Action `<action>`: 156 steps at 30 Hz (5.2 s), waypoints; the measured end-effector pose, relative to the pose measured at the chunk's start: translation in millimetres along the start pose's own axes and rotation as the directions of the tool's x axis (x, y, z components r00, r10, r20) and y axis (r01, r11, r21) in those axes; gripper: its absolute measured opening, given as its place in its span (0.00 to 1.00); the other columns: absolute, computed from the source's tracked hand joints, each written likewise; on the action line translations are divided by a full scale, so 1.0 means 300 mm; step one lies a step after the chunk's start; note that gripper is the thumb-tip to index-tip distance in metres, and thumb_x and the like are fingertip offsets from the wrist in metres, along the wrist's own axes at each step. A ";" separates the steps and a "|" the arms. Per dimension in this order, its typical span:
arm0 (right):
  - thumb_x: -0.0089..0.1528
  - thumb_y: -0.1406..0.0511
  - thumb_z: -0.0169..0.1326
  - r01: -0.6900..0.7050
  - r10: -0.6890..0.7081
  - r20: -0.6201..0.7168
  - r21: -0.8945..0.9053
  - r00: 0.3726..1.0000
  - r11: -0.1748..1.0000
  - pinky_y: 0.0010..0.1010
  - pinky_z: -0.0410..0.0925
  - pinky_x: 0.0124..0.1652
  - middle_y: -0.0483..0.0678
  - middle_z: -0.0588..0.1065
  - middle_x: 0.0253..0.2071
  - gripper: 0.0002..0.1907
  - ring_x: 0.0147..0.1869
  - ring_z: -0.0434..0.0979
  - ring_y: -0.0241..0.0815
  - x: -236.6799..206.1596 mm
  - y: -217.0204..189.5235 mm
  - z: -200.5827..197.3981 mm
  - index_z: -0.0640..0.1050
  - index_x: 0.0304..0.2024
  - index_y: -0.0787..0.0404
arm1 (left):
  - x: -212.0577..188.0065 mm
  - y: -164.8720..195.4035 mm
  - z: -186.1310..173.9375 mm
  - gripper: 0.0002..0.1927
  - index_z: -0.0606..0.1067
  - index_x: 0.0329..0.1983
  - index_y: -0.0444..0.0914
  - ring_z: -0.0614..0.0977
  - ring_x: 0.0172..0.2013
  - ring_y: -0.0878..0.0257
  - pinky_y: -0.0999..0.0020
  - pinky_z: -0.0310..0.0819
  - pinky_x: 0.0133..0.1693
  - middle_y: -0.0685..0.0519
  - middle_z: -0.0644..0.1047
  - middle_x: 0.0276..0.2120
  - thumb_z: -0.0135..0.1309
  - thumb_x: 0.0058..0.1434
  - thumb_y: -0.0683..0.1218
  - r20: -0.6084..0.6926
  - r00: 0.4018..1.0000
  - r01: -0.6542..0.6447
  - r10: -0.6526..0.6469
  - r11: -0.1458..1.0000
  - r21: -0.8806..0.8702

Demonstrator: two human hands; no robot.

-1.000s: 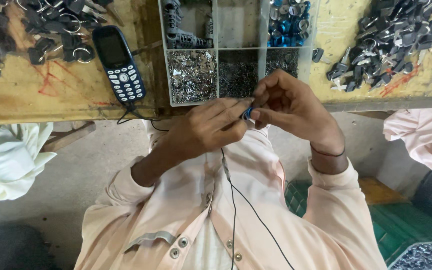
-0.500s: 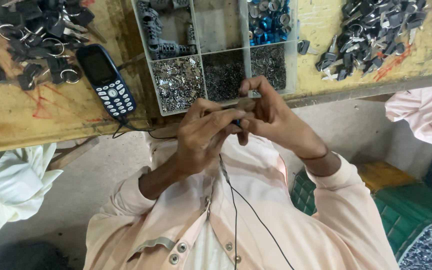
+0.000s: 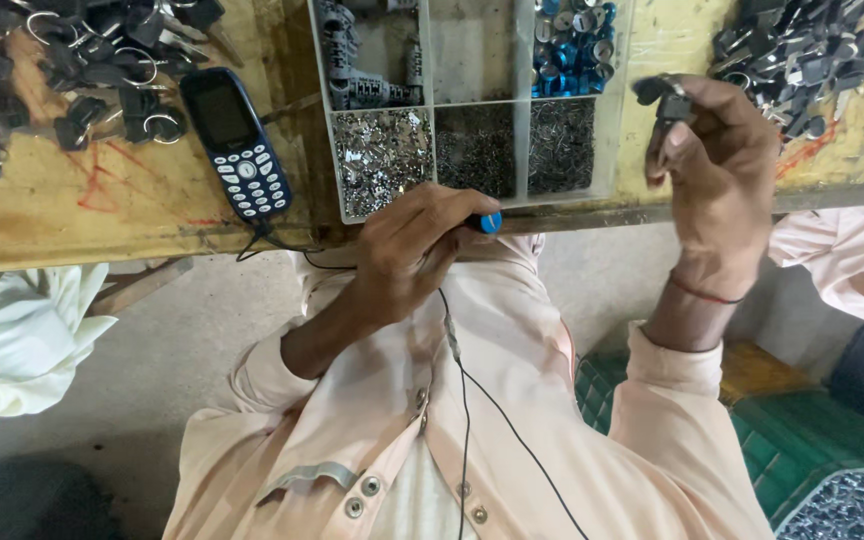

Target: The person sits at a workbench assembling small padlock components by hand. They pick metal lock bodies and blue plastic caps from a compartment organizer, fit the parts together in their hands, and place finished assemblies aside, repeating the cycle.

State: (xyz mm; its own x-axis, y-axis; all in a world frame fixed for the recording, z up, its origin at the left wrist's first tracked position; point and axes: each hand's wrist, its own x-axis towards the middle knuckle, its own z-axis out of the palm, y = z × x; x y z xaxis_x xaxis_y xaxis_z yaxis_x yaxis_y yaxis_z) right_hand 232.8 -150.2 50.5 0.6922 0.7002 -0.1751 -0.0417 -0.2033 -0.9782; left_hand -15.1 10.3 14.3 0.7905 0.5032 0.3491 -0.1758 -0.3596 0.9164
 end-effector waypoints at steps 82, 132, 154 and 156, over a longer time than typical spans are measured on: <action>0.73 0.67 0.51 -0.261 0.079 0.557 0.255 0.827 0.931 0.22 0.65 0.42 0.44 0.66 0.53 0.07 0.44 0.68 0.29 -0.077 0.076 0.282 0.74 0.47 0.67 | -0.035 -0.038 0.047 0.07 0.79 0.48 0.31 0.86 0.40 0.66 0.73 0.85 0.45 0.49 0.83 0.39 0.60 0.68 0.34 -0.050 0.875 0.354 -0.482 0.706 -0.614; 0.64 0.64 0.64 0.452 -0.112 0.442 -0.823 0.890 0.343 0.44 0.67 0.34 0.50 0.74 0.37 0.07 0.37 0.77 0.56 0.019 0.022 0.137 0.79 0.40 0.57 | -0.006 -0.048 0.014 0.06 0.78 0.43 0.31 0.80 0.34 0.73 0.78 0.78 0.37 0.55 0.80 0.36 0.60 0.67 0.40 0.190 0.848 0.528 -0.495 0.760 -0.379; 0.72 0.75 0.57 -0.025 0.040 0.138 -0.113 0.990 0.993 0.22 0.68 0.34 0.47 0.76 0.39 0.01 0.36 0.75 0.30 -0.041 0.031 0.144 0.77 0.44 0.69 | -0.014 -0.032 0.025 0.07 0.78 0.45 0.32 0.82 0.34 0.71 0.76 0.80 0.37 0.53 0.80 0.36 0.59 0.69 0.42 0.142 0.870 0.491 -0.472 0.802 -0.342; 0.68 0.76 0.56 -0.018 0.004 0.126 0.115 0.992 0.993 0.20 0.70 0.32 0.45 0.75 0.43 0.01 0.35 0.76 0.29 -0.101 0.025 0.224 0.76 0.42 0.68 | -0.012 -0.033 0.059 0.09 0.77 0.47 0.31 0.83 0.34 0.70 0.74 0.83 0.37 0.52 0.80 0.35 0.57 0.69 0.42 0.149 0.809 0.553 -0.569 0.650 -0.520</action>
State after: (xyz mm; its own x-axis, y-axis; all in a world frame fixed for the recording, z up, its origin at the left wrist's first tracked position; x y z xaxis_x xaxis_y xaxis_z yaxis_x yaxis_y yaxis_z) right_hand 163.2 -126.9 40.9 0.5958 0.7800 -0.1915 -0.1372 -0.1361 -0.9812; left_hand -5.9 -1.7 0.4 0.8268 0.4945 -0.2681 0.0178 0.4534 0.8911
